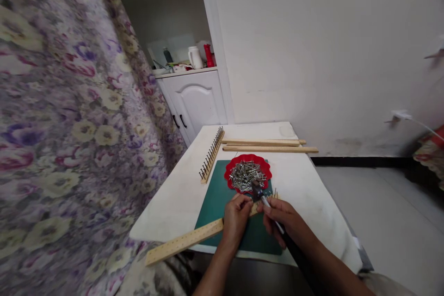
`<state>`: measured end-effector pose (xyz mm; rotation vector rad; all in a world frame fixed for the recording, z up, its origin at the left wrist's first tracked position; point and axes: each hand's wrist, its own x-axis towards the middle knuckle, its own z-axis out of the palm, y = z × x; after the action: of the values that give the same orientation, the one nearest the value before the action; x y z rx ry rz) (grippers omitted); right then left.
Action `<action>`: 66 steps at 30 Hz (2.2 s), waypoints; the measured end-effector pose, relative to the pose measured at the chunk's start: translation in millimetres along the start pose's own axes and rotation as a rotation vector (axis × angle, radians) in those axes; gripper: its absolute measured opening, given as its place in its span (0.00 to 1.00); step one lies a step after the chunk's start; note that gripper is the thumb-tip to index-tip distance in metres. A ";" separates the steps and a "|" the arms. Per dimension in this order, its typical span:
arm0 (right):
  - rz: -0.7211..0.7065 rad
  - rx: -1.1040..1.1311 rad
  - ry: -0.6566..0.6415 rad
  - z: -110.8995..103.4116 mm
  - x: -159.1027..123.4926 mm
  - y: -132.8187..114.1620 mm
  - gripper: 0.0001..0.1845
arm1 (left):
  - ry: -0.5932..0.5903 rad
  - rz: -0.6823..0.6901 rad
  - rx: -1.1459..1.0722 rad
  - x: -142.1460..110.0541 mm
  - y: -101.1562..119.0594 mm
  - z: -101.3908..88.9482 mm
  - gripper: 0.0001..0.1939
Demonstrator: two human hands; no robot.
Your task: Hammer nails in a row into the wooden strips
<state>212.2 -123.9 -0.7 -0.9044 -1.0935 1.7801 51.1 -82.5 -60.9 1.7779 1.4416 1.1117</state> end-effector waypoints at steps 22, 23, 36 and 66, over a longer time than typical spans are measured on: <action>0.028 0.009 -0.060 3.9 7.6 15.8 0.19 | -0.014 0.047 -0.039 -0.4 0.5 -0.9 0.08; 0.022 0.010 -0.061 4.3 7.3 15.4 0.19 | -0.012 0.045 -0.040 -0.6 1.4 -1.0 0.08; -0.054 0.054 -0.021 -0.4 -4.5 -2.2 0.16 | 0.004 0.007 0.011 -0.9 1.3 0.6 0.06; -0.080 0.051 0.019 -3.2 -2.1 -1.7 0.17 | 0.020 0.021 0.013 -3.1 -0.6 2.7 0.06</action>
<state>216.3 -124.3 0.1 -0.8339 -1.0528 1.7235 53.0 -85.2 -63.5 1.8000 1.4480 1.1367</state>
